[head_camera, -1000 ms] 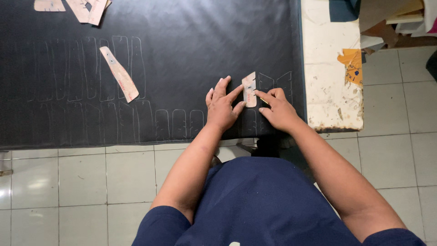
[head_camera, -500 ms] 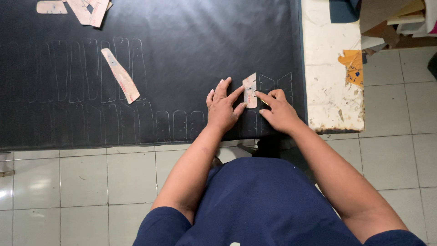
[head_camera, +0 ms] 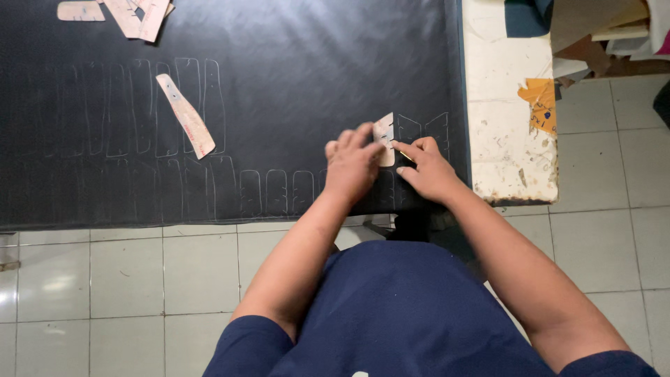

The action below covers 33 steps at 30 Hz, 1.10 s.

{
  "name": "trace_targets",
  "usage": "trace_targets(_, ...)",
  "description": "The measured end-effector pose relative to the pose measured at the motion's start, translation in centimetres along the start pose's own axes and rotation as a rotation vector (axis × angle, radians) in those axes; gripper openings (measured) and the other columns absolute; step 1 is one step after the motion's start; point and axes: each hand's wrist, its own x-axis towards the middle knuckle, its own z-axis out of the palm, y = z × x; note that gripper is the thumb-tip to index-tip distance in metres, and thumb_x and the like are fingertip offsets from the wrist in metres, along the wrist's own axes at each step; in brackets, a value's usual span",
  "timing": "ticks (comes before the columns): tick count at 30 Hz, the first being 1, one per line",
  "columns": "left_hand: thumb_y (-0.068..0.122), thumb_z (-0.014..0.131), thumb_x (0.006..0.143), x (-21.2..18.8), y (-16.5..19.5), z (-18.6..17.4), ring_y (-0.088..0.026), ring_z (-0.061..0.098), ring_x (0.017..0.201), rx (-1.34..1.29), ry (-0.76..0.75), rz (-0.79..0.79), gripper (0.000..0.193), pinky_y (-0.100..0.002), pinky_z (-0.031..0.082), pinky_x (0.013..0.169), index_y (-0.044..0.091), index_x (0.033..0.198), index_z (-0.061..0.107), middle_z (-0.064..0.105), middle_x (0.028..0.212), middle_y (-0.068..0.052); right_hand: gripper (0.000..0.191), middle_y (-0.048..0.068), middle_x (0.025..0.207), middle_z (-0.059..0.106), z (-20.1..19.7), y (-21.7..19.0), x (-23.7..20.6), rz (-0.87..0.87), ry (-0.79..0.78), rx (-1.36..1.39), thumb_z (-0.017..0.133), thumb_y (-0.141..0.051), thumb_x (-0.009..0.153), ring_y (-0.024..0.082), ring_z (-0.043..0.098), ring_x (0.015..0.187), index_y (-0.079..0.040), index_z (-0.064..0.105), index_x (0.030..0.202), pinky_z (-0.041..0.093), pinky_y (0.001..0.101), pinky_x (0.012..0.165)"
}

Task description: The person places paper pattern pieces on a dark cutting mat and traces around them with a pen, marking outlines of shoe components. They reposition each pattern piece, hold it flat with one hand, and trace its edges before moving to the next piece.

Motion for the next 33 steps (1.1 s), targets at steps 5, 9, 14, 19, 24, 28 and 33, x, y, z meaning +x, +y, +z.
trace_targets(5, 0.024, 0.05, 0.105, 0.7, 2.5, 2.6, -0.04, 0.072, 0.09, -0.005, -0.185, -0.048, 0.041, -0.052, 0.055, 0.08, 0.007, 0.142, 0.048, 0.071, 0.113, -0.02, 0.019, 0.014, 0.104, 0.061, -1.8, -2.4, 1.7, -0.138, 0.277, -0.024, 0.065, -0.025, 0.103, 0.031, 0.064, 0.098, -0.01, 0.076, 0.109, 0.052, 0.0401, 0.086)
trace_targets(9, 0.015, 0.049, 0.096, 0.0, 3.6, 5.5, -0.047, 0.071, 0.07, -0.132, -0.187, -0.13, 0.076, -0.054, 0.057, 0.068, -0.011, 0.157, 0.014, 0.069, 0.081, -0.032, 0.023, 0.01, 0.099, 0.063, -3.3, -5.9, 3.2, -0.132, 0.209, 0.003, 0.061, -0.026, 0.105, 0.029, 0.064, 0.094, -0.008, 0.075, 0.11, 0.051, 0.0403, 0.082)
trace_targets(14, 0.015, 0.05, 0.097, -0.1, 3.3, 7.5, -0.039, 0.075, 0.073, -0.008, -0.203, -0.034, 0.079, -0.048, 0.06, 0.067, -0.017, 0.155, 0.007, 0.072, 0.087, -0.027, 0.018, 0.011, 0.102, 0.063, -3.8, -8.8, 4.1, -0.372, 0.155, 0.09, 0.069, -0.024, 0.097, 0.026, 0.065, 0.091, -0.007, 0.074, 0.103, 0.053, 0.037, 0.079)
trace_targets(19, 0.016, 0.053, 0.094, 0.0, 3.2, 7.1, -0.037, 0.074, 0.074, -0.013, -0.286, -0.114, 0.083, -0.044, 0.059, 0.066, -0.014, 0.154, 0.006, 0.07, 0.086, -0.029, 0.019, 0.012, 0.09, 0.066, -3.8, -9.2, 4.1, -0.374, 0.216, -0.085, 0.075, -0.028, 0.091, 0.028, 0.065, 0.085, -0.011, 0.078, 0.098, 0.052, 0.0373, 0.076)
trace_targets(24, 0.013, 0.054, 0.095, 0.1, 2.9, 6.9, -0.035, 0.074, 0.072, 0.028, -0.216, 0.009, 0.069, -0.045, 0.058, 0.066, -0.017, 0.149, 0.022, 0.072, 0.084, -0.024, 0.023, 0.01, 0.09, 0.071, -3.4, -8.3, 4.8, -0.24, 0.001, -0.032, 0.066, -0.029, 0.099, 0.03, 0.067, 0.087, -0.007, 0.071, 0.098, 0.052, 0.0403, 0.075)
trace_targets(28, 0.012, 0.056, 0.092, -0.2, 2.5, 7.5, -0.035, 0.074, 0.074, 0.071, -0.262, 0.065, 0.071, -0.046, 0.058, 0.068, -0.022, 0.145, 0.022, 0.073, 0.086, -0.022, 0.025, 0.011, 0.088, 0.071, -2.6, -7.4, 5.0, -0.142, -0.091, -0.053, 0.064, -0.031, 0.099, 0.031, 0.068, 0.085, -0.008, 0.071, 0.096, 0.053, 0.042, 0.076)
trace_targets(33, 0.013, 0.051, 0.097, -0.2, 2.3, 6.8, -0.037, 0.074, 0.077, -0.011, -0.281, 0.073, 0.065, -0.048, 0.058, 0.071, -0.021, 0.145, 0.026, 0.074, 0.088, -0.022, 0.024, 0.011, 0.091, 0.072, -2.0, -6.9, 5.4, -0.211, -0.068, -0.15, 0.067, -0.031, 0.098, 0.033, 0.068, 0.087, -0.008, 0.073, 0.096, 0.053, 0.0437, 0.076)
